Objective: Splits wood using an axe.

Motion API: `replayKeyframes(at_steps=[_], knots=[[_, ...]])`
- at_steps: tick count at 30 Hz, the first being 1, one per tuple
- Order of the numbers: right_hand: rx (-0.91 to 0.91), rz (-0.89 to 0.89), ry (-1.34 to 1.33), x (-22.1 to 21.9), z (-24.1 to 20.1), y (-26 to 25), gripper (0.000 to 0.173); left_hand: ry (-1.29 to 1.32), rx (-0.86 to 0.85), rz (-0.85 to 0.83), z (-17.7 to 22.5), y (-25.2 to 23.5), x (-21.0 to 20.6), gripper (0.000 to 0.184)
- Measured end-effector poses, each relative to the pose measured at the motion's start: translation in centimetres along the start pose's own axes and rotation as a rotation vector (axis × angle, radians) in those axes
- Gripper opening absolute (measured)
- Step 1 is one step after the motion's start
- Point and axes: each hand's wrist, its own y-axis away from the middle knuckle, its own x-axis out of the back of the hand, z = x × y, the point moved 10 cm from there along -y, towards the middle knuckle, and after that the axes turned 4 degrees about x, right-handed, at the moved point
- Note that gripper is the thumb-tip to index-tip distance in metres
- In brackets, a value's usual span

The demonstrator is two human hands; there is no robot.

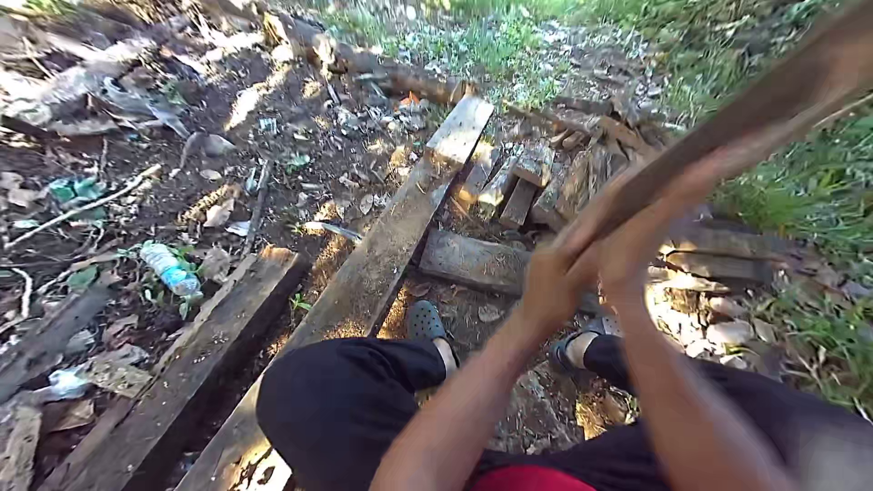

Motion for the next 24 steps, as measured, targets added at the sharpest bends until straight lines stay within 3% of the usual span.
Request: replayKeyframes(at_steps=[2,3,4,7,12,15,17,20,22,24], knots=[[-0.405,-0.071,-0.086,-4.9,15.0,5.5,0.068,0.201,0.472,0.186,-12.1,11.3,-0.2,0.052],[-0.565,-0.08,-0.083,-6.0,19.6,7.7,0.073,0.154,0.677,0.217,-15.4,14.7,-0.2,0.058],[-0.659,-0.074,-0.095,-6.1,21.6,8.4,0.076,0.094,0.783,0.182,-16.3,15.5,-0.3,0.064],[-0.732,-0.038,-0.117,-3.8,20.8,8.6,0.079,0.074,0.866,0.101,-13.9,15.1,-1.6,0.066],[-0.582,-0.045,-0.115,-1.0,14.6,6.5,0.074,0.225,0.738,0.117,-8.7,13.0,-3.4,0.066],[-0.35,0.0,-0.113,1.1,8.1,2.9,0.078,0.209,0.416,0.095,-3.0,7.9,-2.6,0.053],[-0.16,-0.021,-0.06,2.5,2.3,0.3,0.084,0.16,0.13,0.063,2.2,3.7,-1.8,0.055],[0.132,0.027,-0.139,3.6,-7.5,-5.0,0.071,0.043,-0.117,0.049,9.6,-2.1,-0.1,0.056],[0.23,0.073,-0.236,4.3,-11.4,-8.0,0.061,0.047,-0.19,0.123,12.7,-5.4,1.3,0.044],[0.243,0.065,-0.272,3.9,-11.9,-9.4,0.06,0.049,-0.174,0.125,12.9,-6.6,1.7,0.043]])
